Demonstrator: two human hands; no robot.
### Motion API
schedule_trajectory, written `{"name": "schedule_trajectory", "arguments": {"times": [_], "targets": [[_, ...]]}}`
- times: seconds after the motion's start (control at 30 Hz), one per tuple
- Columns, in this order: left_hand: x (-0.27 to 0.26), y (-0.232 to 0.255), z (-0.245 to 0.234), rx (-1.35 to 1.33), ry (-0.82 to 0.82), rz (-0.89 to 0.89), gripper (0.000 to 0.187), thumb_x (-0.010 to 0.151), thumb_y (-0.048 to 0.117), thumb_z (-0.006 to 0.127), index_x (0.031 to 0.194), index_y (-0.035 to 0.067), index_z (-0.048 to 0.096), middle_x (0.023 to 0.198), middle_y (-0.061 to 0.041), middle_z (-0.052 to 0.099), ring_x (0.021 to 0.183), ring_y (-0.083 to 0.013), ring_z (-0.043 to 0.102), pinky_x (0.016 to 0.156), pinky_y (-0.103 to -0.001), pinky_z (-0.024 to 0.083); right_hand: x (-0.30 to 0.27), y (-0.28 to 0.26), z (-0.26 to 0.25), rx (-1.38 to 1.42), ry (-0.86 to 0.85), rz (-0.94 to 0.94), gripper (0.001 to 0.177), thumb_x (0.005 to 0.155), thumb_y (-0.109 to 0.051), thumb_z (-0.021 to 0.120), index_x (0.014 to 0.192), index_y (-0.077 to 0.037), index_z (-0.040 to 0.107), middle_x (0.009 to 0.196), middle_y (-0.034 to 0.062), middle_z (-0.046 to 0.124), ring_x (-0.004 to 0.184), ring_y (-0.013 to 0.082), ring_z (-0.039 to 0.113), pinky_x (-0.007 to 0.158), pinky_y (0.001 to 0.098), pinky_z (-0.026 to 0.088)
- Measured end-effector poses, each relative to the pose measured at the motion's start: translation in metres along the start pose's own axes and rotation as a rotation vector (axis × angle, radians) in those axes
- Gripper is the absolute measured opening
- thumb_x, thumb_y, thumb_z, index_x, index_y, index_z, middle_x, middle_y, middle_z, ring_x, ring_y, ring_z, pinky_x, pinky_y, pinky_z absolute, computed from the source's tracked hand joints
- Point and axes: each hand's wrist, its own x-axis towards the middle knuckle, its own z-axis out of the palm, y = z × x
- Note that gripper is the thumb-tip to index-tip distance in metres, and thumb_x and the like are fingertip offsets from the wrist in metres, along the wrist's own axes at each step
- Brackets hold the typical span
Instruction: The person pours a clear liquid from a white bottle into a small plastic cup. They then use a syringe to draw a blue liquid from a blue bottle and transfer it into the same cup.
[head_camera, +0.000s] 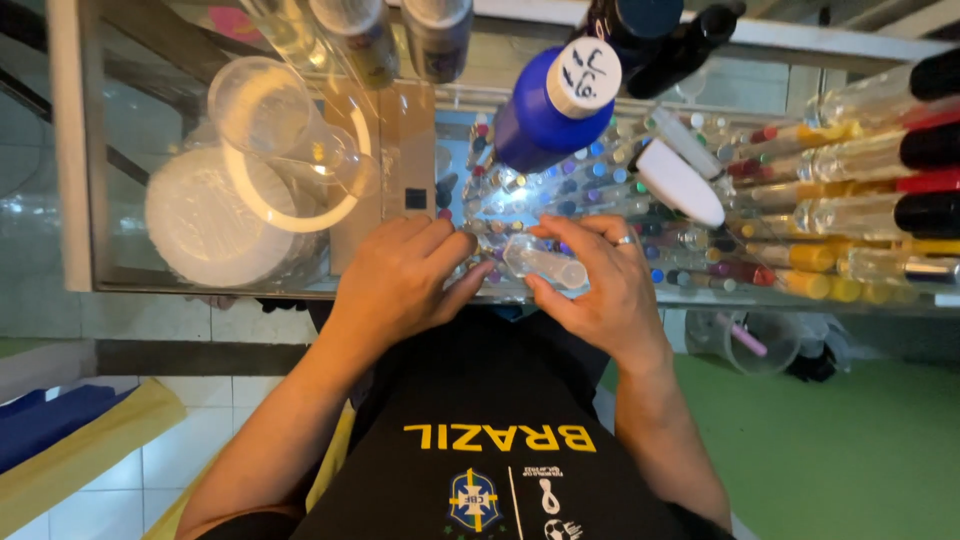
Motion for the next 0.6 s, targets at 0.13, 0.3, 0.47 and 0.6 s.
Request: {"name": "schedule_trajectory", "arguments": {"times": [0.13, 0.3, 0.47, 0.6], "targets": [[0.002, 0.000, -0.001, -0.028, 0.025, 0.015, 0.020, 0.092, 0.030, 0.072, 0.088, 0.013, 0.061, 0.070, -0.005, 0.051, 0.061, -0.0257, 0.060, 0.059, -0.036, 0.051, 0.000, -0.001, -0.001, 0.007, -0.001, 0.020, 0.058, 0.078, -0.017, 0.089, 0.131, -0.004, 0.070, 0.110, 0.0043, 0.078, 0.099, 0.0286, 0.068, 0.092, 0.0386, 0.054], [-0.006, 0.001, 0.005, -0.059, 0.051, 0.012, 0.020, 0.092, 0.030, 0.071, 0.089, 0.013, 0.062, 0.069, -0.005, 0.051, 0.062, -0.0258, 0.061, 0.060, -0.036, 0.052, 0.000, -0.004, 0.001, -0.043, 0.039, -0.021, 0.053, 0.081, -0.024, 0.087, 0.128, -0.004, 0.072, 0.108, 0.0018, 0.079, 0.095, 0.0251, 0.069, 0.089, 0.0337, 0.053], [0.002, -0.003, 0.004, -0.102, 0.061, 0.016, 0.021, 0.090, 0.028, 0.075, 0.091, 0.011, 0.064, 0.070, -0.006, 0.057, 0.062, -0.0258, 0.064, 0.060, -0.036, 0.052, 0.008, 0.002, 0.003, -0.099, 0.058, -0.084, 0.055, 0.084, -0.029, 0.085, 0.130, -0.003, 0.070, 0.110, 0.0030, 0.078, 0.095, 0.0250, 0.068, 0.088, 0.0353, 0.053], [0.003, 0.003, -0.003, -0.047, 0.061, 0.023, 0.020, 0.090, 0.029, 0.074, 0.093, 0.011, 0.065, 0.071, -0.008, 0.060, 0.064, -0.0279, 0.065, 0.061, -0.039, 0.054, 0.002, -0.002, 0.004, -0.108, 0.061, -0.113, 0.054, 0.078, -0.020, 0.087, 0.127, -0.002, 0.072, 0.109, 0.0096, 0.078, 0.090, 0.0340, 0.068, 0.082, 0.0452, 0.055]]}}
